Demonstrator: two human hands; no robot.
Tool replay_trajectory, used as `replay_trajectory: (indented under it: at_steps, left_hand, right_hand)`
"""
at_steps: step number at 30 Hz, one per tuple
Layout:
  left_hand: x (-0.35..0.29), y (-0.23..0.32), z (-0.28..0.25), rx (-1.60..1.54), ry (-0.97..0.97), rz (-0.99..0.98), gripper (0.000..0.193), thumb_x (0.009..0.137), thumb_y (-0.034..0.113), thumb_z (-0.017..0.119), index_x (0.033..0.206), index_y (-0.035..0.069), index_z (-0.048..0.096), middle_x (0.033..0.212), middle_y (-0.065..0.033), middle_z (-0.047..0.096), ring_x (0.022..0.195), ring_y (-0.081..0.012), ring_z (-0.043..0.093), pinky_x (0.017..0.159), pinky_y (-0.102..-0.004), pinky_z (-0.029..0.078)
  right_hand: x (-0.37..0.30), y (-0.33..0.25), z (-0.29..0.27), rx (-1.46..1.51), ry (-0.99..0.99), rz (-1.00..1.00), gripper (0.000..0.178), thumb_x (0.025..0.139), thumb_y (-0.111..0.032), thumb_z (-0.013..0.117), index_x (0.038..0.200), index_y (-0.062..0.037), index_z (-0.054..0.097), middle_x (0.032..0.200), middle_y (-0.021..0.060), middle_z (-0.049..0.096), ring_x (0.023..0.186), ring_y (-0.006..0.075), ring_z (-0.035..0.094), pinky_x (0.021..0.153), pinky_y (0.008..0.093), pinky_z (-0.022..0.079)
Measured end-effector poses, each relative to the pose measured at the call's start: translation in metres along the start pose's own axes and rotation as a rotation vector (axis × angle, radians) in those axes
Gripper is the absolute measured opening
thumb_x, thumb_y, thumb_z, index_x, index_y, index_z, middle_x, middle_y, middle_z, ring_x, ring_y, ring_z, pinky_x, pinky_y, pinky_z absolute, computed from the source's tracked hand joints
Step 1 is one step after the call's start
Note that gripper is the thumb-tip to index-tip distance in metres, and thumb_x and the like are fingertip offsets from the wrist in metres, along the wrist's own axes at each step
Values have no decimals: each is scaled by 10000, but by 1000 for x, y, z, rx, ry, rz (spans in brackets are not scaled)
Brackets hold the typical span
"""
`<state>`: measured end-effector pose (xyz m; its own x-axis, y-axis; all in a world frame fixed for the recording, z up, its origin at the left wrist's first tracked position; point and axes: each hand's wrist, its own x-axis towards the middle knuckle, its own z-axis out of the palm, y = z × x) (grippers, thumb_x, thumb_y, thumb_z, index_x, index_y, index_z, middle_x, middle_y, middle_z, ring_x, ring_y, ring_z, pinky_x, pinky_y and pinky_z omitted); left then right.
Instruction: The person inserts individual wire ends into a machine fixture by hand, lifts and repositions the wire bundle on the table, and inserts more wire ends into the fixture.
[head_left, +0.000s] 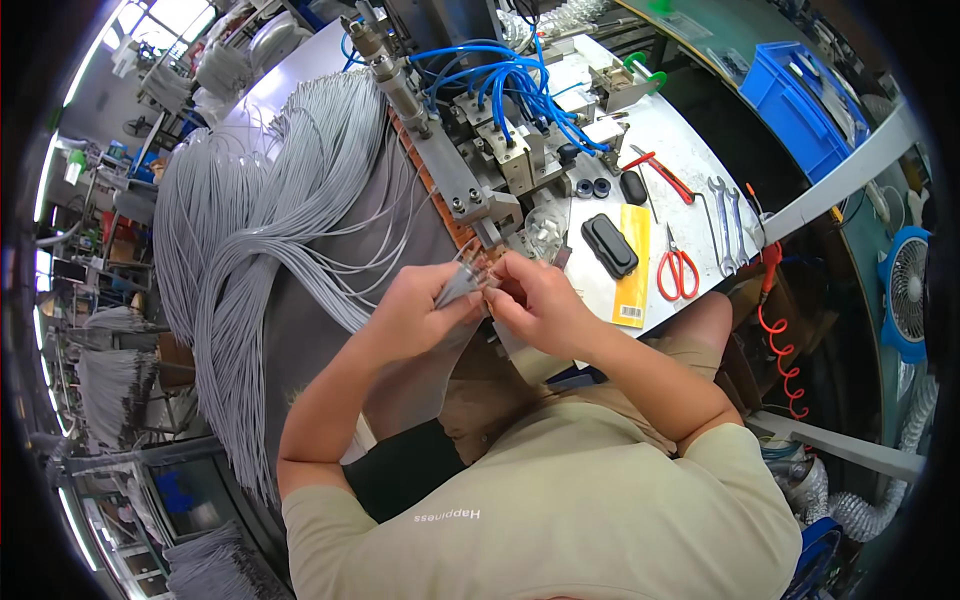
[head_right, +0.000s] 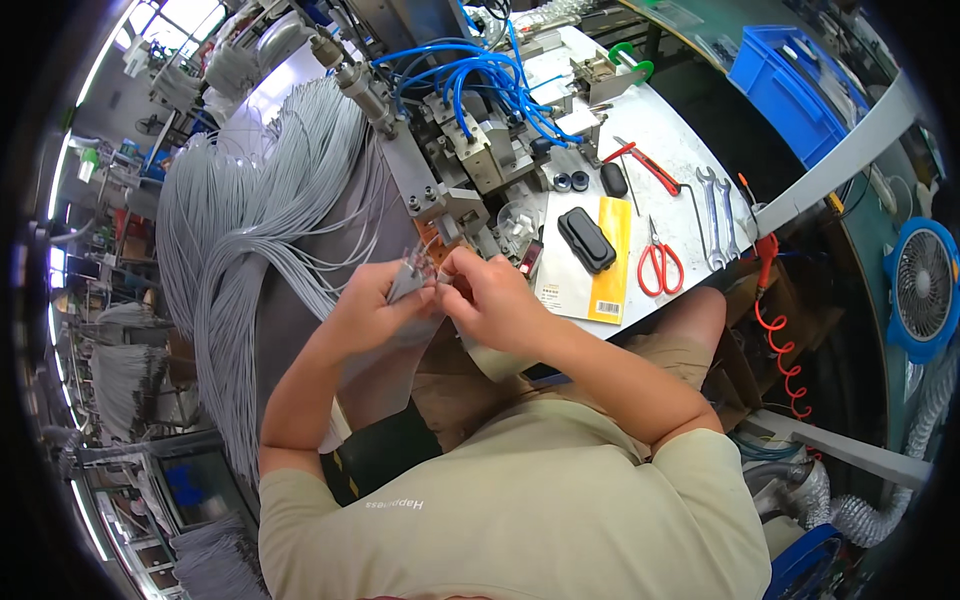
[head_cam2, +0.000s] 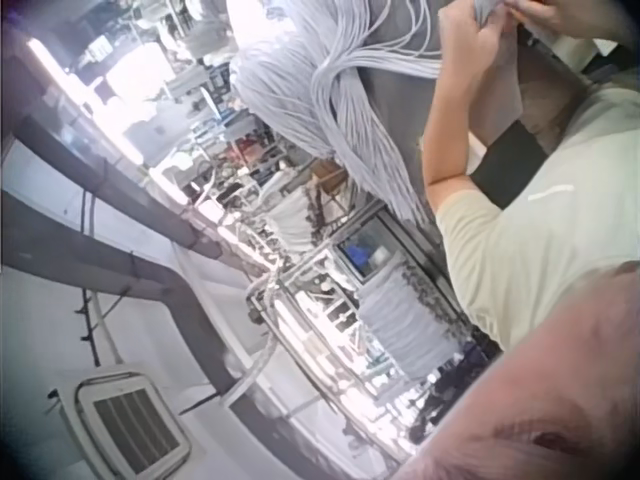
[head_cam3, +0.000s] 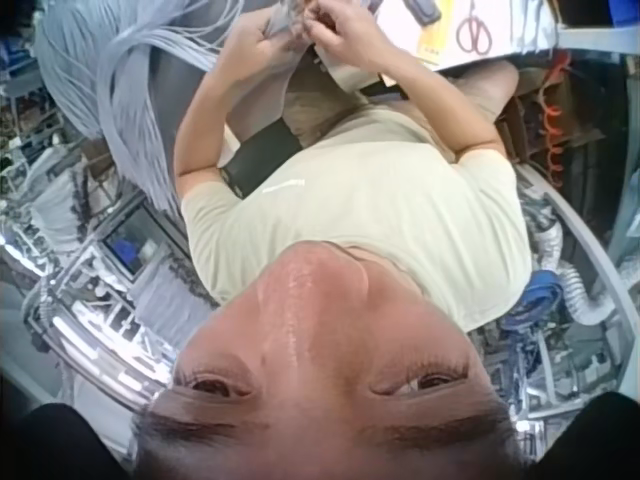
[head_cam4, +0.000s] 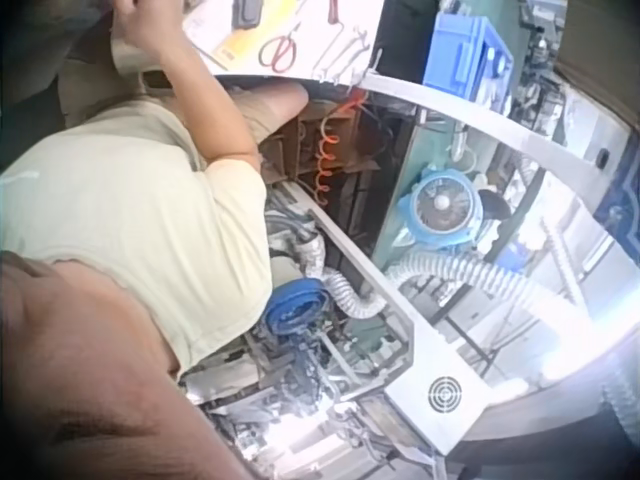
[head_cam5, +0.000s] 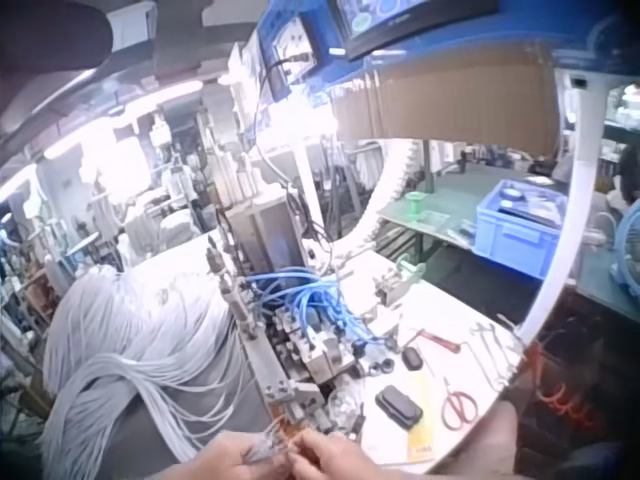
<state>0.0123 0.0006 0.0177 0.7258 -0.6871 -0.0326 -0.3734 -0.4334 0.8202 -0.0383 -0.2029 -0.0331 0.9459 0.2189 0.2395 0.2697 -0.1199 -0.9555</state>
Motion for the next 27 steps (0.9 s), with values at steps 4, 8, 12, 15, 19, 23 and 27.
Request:
replay_trajectory:
  at_steps: [4,8,12,15,19,23,27]
  left_hand:
    - [2,-6,-3,-255,-36,-106,146,946,84,638,1054,-13,651,799,-36,687,726,-98,631,687,-263,507]
    - [-3,0,1,-242,-16,-105,151,952,97,630,1055,-12,647,803,-51,691,730,-117,638,689,-276,505]
    - [-14,22,4,17,223,-25,158,923,103,650,1037,-8,650,804,-96,696,695,-188,648,672,-305,503]
    - [-21,40,2,467,482,217,211,896,101,678,1081,4,646,845,-111,701,710,-225,650,696,-295,507]
    - [-14,42,-8,274,23,-39,223,843,83,709,1053,19,667,879,-140,690,740,-332,633,709,-341,511]
    - [-2,7,4,146,-137,-42,205,816,73,729,1011,23,689,936,-136,698,781,-360,645,734,-376,514]
    - [-1,4,17,315,146,105,198,799,77,741,982,13,700,960,-141,695,790,-350,650,733,-388,521]
  right_hand:
    - [1,9,-9,-477,131,-450,113,916,-98,669,933,-36,577,657,74,568,591,238,540,627,342,415]
    - [3,10,5,-398,196,-377,154,898,-124,695,896,-45,563,669,91,553,597,319,506,666,372,393]
    - [7,18,-1,-526,242,-332,160,917,-133,681,889,-44,551,685,78,543,585,227,507,631,330,395]
    - [7,28,-15,-277,314,56,162,933,-131,666,876,-45,541,691,41,527,598,151,484,604,288,382]
    - [5,52,-11,9,305,234,177,946,-135,653,863,-43,528,697,-12,503,629,64,444,573,235,359]
    - [11,63,-12,99,224,238,177,950,-142,650,866,-44,530,709,-44,505,638,37,437,565,218,351]
    - [20,61,-24,359,152,418,165,955,-153,644,879,-47,543,714,-50,514,641,33,447,563,218,352]
